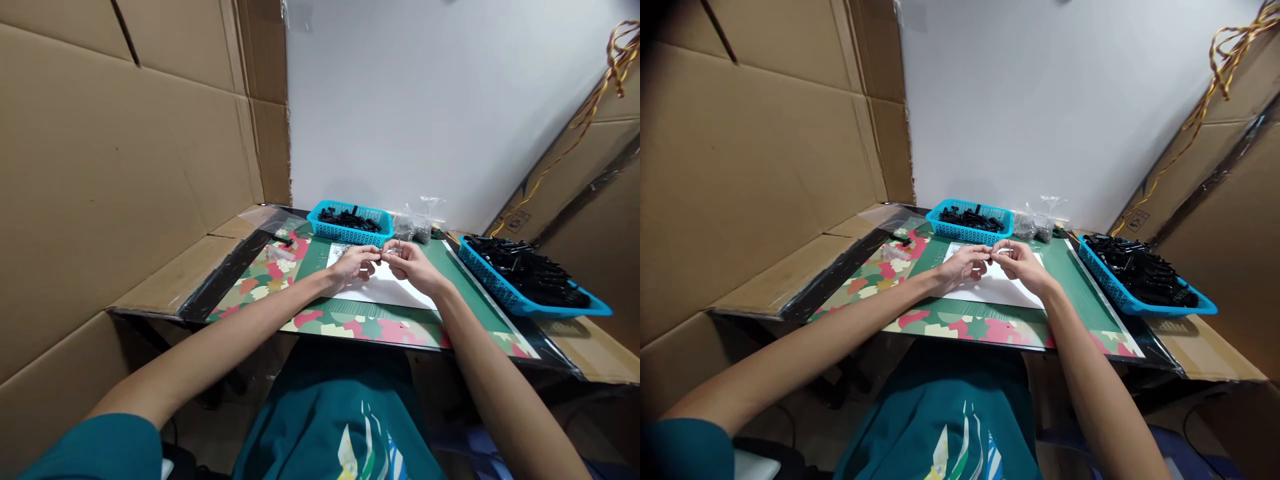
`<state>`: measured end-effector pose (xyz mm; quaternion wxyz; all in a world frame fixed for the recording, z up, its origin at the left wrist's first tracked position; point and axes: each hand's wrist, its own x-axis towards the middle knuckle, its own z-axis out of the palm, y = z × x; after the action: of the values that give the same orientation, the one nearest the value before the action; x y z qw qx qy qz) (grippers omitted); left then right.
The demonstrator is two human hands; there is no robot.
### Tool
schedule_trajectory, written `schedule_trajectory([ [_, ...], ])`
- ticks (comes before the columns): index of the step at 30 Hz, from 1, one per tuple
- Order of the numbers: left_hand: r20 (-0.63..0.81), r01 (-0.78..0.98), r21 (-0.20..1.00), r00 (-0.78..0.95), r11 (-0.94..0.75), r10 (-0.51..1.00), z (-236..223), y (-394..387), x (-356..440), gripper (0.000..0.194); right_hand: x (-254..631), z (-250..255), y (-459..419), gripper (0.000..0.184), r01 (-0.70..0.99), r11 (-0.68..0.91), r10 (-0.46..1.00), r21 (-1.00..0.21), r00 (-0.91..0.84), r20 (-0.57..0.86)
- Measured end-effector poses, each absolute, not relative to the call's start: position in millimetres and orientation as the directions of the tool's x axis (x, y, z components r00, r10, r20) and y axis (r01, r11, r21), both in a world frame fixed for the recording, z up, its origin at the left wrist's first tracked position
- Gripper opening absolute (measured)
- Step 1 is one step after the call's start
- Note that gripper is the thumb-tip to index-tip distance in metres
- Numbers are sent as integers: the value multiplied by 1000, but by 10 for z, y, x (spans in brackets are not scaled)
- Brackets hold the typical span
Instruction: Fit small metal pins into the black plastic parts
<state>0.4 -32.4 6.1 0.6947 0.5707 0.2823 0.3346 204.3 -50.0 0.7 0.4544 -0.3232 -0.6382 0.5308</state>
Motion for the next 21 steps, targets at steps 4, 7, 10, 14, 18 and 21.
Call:
schedule_trajectory([
  [4, 2, -153, 980, 639, 124, 770, -6, -290, 10, 37, 2053, -63, -471, 38, -91, 224, 902, -970, -358, 242],
  [7, 13, -148, 983, 657, 112, 754, -38, -281, 16, 42, 2061, -86, -463, 38, -95, 225, 903, -970, -353, 244],
  [10, 41, -166, 981, 675, 97, 737, -44, -288, 16, 47, 2066, -85, -457, 40, -102, 217, 911, -971, -337, 239],
  [14, 100, -191, 981, 678, 43, 728, -67, -266, 9, 52, 2071, -80, -452, 43, -78, 218, 928, -973, -291, 231],
  [18, 145, -111, 989, 592, -98, 793, -130, -194, 16, 53, 2086, -100, -445, 45, 9, 239, 943, -971, -240, 230],
  [21, 273, -28, 952, 538, -306, 798, -179, -147, 26, 45, 2100, -120, -448, 45, 112, 253, 948, -961, -224, 224],
])
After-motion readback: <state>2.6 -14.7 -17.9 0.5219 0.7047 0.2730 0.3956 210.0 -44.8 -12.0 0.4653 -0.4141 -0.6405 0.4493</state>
